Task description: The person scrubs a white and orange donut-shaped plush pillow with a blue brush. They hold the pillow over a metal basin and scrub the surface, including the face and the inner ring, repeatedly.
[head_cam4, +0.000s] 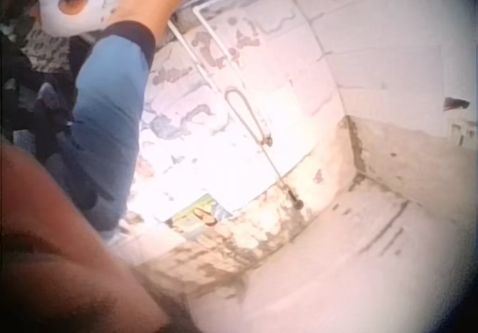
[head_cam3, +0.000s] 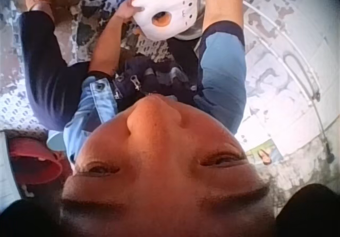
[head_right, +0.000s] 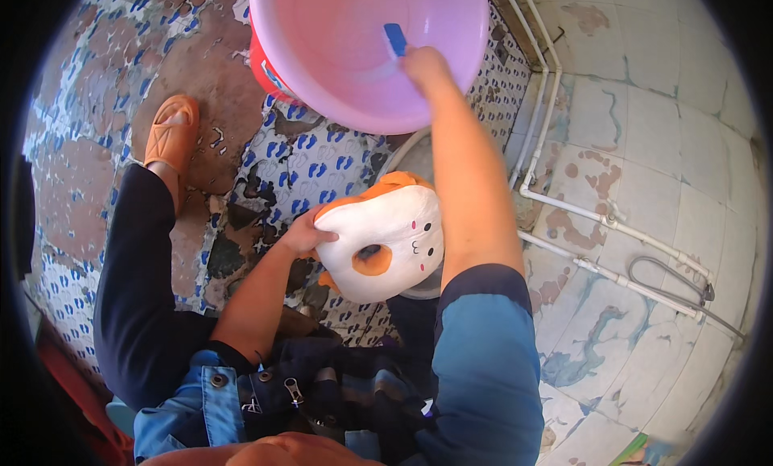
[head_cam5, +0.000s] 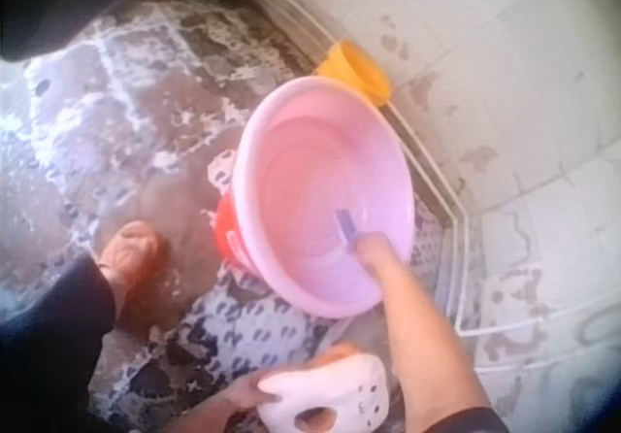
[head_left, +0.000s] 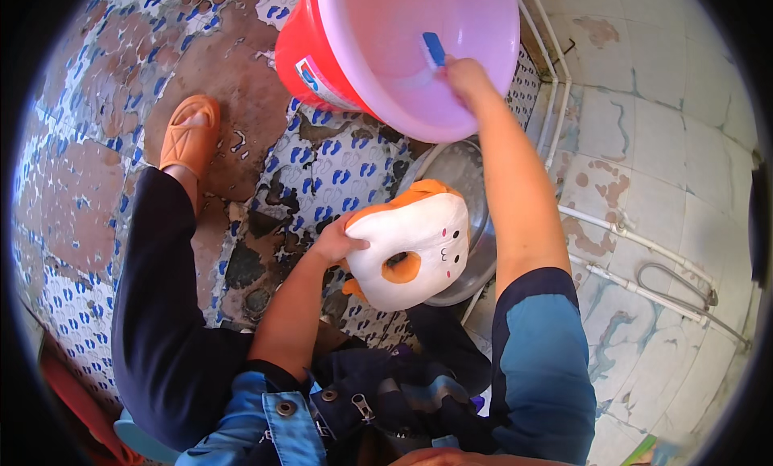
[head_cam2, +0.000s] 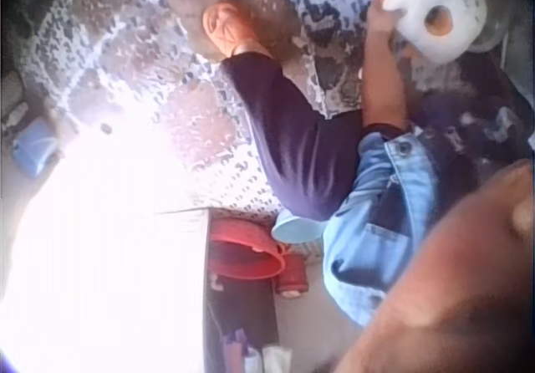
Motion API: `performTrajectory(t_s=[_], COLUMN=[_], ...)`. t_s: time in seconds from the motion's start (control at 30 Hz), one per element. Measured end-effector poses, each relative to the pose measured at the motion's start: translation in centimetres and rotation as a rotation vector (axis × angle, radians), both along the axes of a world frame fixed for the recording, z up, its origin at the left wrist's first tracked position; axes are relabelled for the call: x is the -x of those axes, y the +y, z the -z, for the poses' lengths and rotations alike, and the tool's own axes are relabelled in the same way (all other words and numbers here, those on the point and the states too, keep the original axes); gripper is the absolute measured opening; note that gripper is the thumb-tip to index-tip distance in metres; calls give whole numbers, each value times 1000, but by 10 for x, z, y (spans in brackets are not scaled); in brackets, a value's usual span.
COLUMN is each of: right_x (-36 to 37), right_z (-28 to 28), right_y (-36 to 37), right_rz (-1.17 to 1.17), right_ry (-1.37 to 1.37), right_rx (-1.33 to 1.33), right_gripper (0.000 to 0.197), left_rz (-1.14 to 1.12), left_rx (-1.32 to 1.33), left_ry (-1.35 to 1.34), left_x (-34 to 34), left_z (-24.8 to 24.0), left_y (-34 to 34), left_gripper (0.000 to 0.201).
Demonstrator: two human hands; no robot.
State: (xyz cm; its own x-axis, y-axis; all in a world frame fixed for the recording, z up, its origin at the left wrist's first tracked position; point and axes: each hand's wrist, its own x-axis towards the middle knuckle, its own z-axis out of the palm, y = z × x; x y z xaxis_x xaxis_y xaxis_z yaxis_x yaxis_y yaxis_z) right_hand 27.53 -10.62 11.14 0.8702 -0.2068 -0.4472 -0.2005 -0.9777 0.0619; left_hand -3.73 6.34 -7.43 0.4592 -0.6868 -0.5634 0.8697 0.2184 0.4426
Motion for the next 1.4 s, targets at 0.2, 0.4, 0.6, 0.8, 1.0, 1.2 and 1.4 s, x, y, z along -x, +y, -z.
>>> performTrajectory(t_s=[0.2, 0.4, 0.6, 0.8, 1.0, 1.2, 1.4], right_x=[16, 7, -32, 3, 30, 92, 276], right_z=[19, 41, 41, 2, -23, -92, -61], right_y=[58, 83, 137, 106, 43, 7, -38], right_rz=[-491, -591, -545, -565, -522, -306, 319], right_ry=[-79, -322, -299, -20, 188, 22, -302], right_rx=[17, -412, -305, -316, -238, -540, -451], right_gripper=[29, 34, 32, 45, 49, 50, 50], left_rz=[38, 25, 13, 14, 14, -138, -141], left_rx=[-34, -45, -23, -34, -52, -1, -76], left_ry=[19, 13, 8, 18, 71, 61, -14], left_x=[-15, -20, -13, -13, -22, -7, 10], left_z=[-22, -29, -21, -24, -44, -36, -41], left_y=[7, 8, 7, 8, 6, 0, 6], left_gripper=[74, 75, 75, 70, 67, 67, 87])
